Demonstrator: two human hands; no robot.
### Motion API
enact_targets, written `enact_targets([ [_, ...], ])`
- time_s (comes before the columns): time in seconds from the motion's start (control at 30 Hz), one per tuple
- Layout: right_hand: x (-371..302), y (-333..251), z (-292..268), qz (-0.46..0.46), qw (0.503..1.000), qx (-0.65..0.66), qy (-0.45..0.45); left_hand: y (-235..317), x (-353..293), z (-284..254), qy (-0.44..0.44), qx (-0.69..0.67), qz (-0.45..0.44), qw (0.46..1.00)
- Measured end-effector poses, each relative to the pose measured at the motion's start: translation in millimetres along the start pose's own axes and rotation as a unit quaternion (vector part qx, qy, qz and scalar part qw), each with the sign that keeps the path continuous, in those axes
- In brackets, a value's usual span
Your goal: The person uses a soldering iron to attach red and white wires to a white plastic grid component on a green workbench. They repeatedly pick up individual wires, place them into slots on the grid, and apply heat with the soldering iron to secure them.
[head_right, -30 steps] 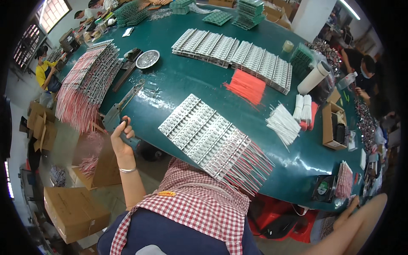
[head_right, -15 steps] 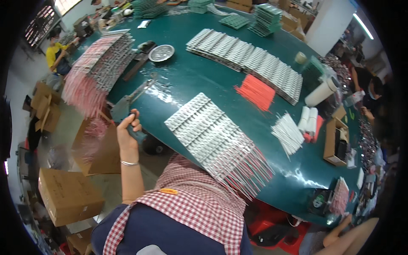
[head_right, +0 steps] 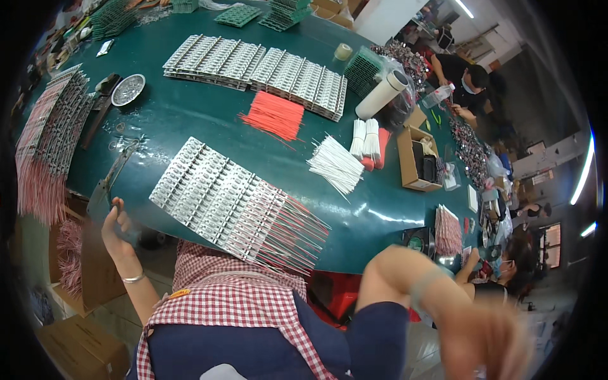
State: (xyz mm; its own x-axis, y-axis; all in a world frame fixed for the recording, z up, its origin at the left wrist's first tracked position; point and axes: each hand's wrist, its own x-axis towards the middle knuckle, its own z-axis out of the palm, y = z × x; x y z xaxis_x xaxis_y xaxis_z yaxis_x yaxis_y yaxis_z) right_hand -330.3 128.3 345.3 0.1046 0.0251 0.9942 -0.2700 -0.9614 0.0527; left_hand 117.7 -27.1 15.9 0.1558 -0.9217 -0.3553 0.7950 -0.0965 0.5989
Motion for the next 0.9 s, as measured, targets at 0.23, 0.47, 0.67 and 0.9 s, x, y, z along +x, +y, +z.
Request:
enact_targets([
  [0.23, -299.0, 98.3, -26.3, 0.519, 0.653, -0.443, -0.328, 8.5, 4.5, -29.8, -0.006, 0.005, -0.023, 1.000],
  [0.47, -319.9, 127.1, -38.0, 0.527, 0.628, -0.427, -0.381, -3.9, 12.1, -9.0, -0.023, -0.017, -0.015, 0.999],
  [0.67, -336.2, 137.1, -53.5, 0.526, 0.650, -0.422, -0.351, -18.5, 12.4, 11.5, -0.041, 0.016, -0.038, 0.998],
  [0.9, -338.7, 135.8, -46.8, 0.511, 0.675, -0.448, -0.288, -20.0, 14.4, 13.6, -0.038, 0.019, -0.053, 0.998],
])
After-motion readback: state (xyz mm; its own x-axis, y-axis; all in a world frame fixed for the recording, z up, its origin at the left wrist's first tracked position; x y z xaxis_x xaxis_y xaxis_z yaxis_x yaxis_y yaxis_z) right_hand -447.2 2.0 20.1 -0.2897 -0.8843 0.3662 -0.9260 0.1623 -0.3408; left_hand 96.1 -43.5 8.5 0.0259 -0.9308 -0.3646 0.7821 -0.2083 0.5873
